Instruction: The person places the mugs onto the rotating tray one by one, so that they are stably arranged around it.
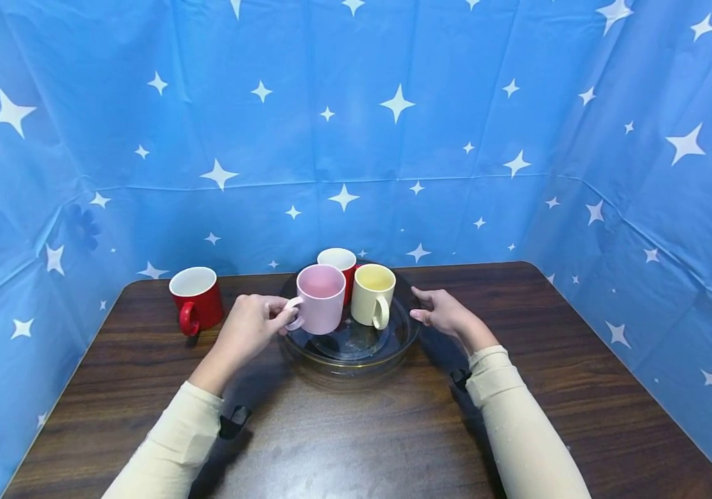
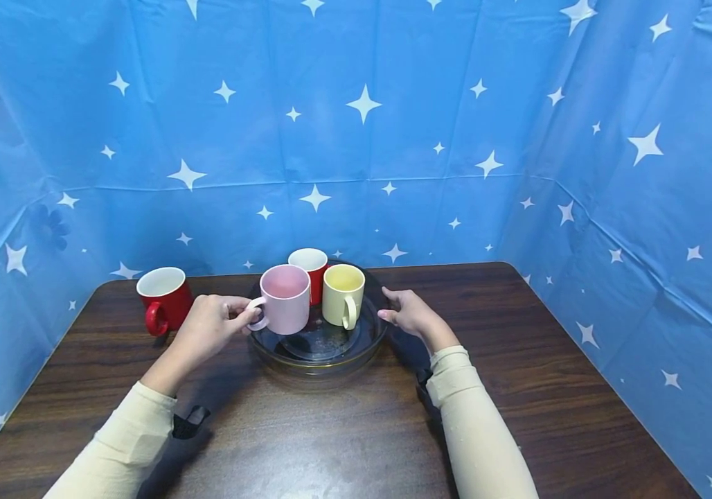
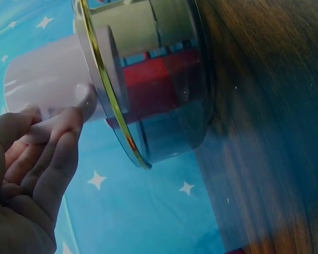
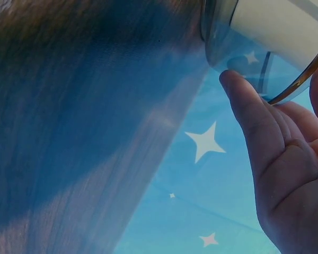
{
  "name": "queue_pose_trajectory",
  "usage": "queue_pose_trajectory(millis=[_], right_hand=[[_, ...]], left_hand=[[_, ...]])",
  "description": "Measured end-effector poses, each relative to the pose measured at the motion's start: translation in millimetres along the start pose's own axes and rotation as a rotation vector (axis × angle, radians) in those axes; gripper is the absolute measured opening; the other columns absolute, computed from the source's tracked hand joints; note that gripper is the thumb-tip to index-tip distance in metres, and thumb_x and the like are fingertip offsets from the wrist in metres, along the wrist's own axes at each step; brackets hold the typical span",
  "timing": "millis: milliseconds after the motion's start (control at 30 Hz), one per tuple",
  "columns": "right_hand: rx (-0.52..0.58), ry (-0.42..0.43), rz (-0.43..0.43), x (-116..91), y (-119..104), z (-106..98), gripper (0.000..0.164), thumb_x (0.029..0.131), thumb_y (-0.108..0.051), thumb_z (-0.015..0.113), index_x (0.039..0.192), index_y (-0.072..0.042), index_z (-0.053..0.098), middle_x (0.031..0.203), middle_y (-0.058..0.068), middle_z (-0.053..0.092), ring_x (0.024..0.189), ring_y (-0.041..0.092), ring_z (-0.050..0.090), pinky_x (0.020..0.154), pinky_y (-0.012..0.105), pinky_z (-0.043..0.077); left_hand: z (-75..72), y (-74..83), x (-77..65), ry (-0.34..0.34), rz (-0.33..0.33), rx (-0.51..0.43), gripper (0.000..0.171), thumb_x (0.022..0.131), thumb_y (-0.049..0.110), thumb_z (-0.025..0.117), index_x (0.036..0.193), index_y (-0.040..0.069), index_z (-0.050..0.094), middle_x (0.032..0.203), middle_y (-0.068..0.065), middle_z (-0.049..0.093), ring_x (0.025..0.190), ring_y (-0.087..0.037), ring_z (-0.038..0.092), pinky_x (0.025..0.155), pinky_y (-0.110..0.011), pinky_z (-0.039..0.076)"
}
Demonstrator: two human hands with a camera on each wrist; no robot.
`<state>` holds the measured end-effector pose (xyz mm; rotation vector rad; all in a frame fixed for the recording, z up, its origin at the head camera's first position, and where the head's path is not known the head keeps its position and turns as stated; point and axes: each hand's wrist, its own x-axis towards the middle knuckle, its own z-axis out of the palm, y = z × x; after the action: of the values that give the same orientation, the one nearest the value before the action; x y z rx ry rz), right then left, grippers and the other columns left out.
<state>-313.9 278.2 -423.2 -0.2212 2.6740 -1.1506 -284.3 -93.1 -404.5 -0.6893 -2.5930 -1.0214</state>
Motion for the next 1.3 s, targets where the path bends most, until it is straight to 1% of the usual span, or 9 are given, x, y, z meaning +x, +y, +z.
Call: queue_pose_trajectory(millis=[100,233,333,467,700,833,933,1167,1300], right_hand=[[0.004,-0.002,-0.006,1,1,1,0.064,0.102,-0.008,0.059,0.157,0.002,0.029,0.155,0.028,0.037,0.097,0.022,0.062,0.1,0.044,0.05],[0.012,0.001,-0.007,1,3,1,0.064,0.101,-0.007,0.059,0.157,0.002,0.03,0.154,0.029,0.037,0.098,0.021,0.062,0.1,0.043,0.05],[0.012,0.002,-0.009,0,3,1,0.064,0.101,-0.007,0.059,0.157,0.003,0.029,0.151,0.03,0.042,0.091,0.02,0.061,0.093,0.039,0.051],[0.01,0.001,-0.004,-1,1,1,0.063,0.102,-0.007,0.059,0.157,0.002,0.029,0.14,0.028,0.05,0.078,0.018,0.055,0.082,0.035,0.045],[0.017,0.003,-0.004,-2,0,2,0.063,0.102,-0.007,0.059,0.157,0.002,0.029,0.134,0.027,0.052,0.071,0.016,0.049,0.08,0.035,0.043],[0.011,0.003,-0.018,-1,1,2,0.063,0.101,-0.006,0.059,0.156,0.004,0.029,0.137,0.028,0.051,0.076,0.016,0.053,0.081,0.034,0.045],[-0.003,0.003,-0.025,-1,1,2,0.063,0.101,-0.006,0.059,0.156,0.005,0.03,0.142,0.029,0.05,0.081,0.017,0.056,0.082,0.034,0.047],[0.007,0.001,-0.013,1,1,0,0.063,0.102,-0.007,0.059,0.156,0.003,0.029,0.137,0.027,0.052,0.078,0.018,0.054,0.081,0.033,0.045],[0.006,0.002,-0.006,3,2,0,0.063,0.102,-0.007,0.059,0.157,0.003,0.029,0.14,0.026,0.051,0.081,0.017,0.055,0.08,0.032,0.045]], left_hand=[[0.8,-1.2,1.0,-0.021,0.0,-0.012,0.008,0.092,0.012,0.076,0.093,0.004,0.08,0.069,-0.002,0.072,0.059,-0.01,0.062,0.046,-0.025,0.04],[1.6,-2.4,2.3,-0.044,-0.007,-0.025,0.008,0.092,0.012,0.076,0.092,0.005,0.08,0.067,0.0,0.071,0.059,-0.011,0.06,0.047,-0.025,0.04],[2.1,-3.1,3.1,-0.054,-0.009,-0.034,0.009,0.093,0.013,0.076,0.091,0.006,0.08,0.067,0.001,0.07,0.06,-0.011,0.06,0.049,-0.025,0.042],[3.0,-4.7,4.1,-0.068,-0.011,-0.047,0.009,0.093,0.014,0.076,0.092,0.006,0.08,0.069,0.001,0.071,0.061,-0.011,0.061,0.052,-0.025,0.046],[4.8,-6.4,6.1,-0.111,-0.004,-0.069,0.01,0.092,0.012,0.076,0.097,0.004,0.08,0.077,-0.005,0.075,0.063,-0.011,0.064,0.053,-0.025,0.05],[6.5,-8.4,7.9,-0.13,-0.004,-0.071,0.011,0.092,0.012,0.076,0.1,0.004,0.079,0.078,-0.005,0.075,0.063,-0.011,0.064,0.054,-0.025,0.051],[8.3,-9.7,9.8,-0.134,0.014,-0.068,0.01,0.092,0.011,0.075,0.098,0.004,0.079,0.075,-0.004,0.074,0.062,-0.011,0.063,0.053,-0.025,0.05],[11.4,-9.8,14.3,-0.15,0.037,-0.075,0.009,0.093,0.012,0.074,0.095,0.005,0.079,0.069,0.0,0.071,0.061,-0.009,0.062,0.054,-0.025,0.047],[13.0,-9.6,17.0,-0.16,0.064,-0.084,0.009,0.093,0.011,0.074,0.095,0.004,0.079,0.07,0.0,0.072,0.06,-0.009,0.064,0.055,-0.025,0.048]])
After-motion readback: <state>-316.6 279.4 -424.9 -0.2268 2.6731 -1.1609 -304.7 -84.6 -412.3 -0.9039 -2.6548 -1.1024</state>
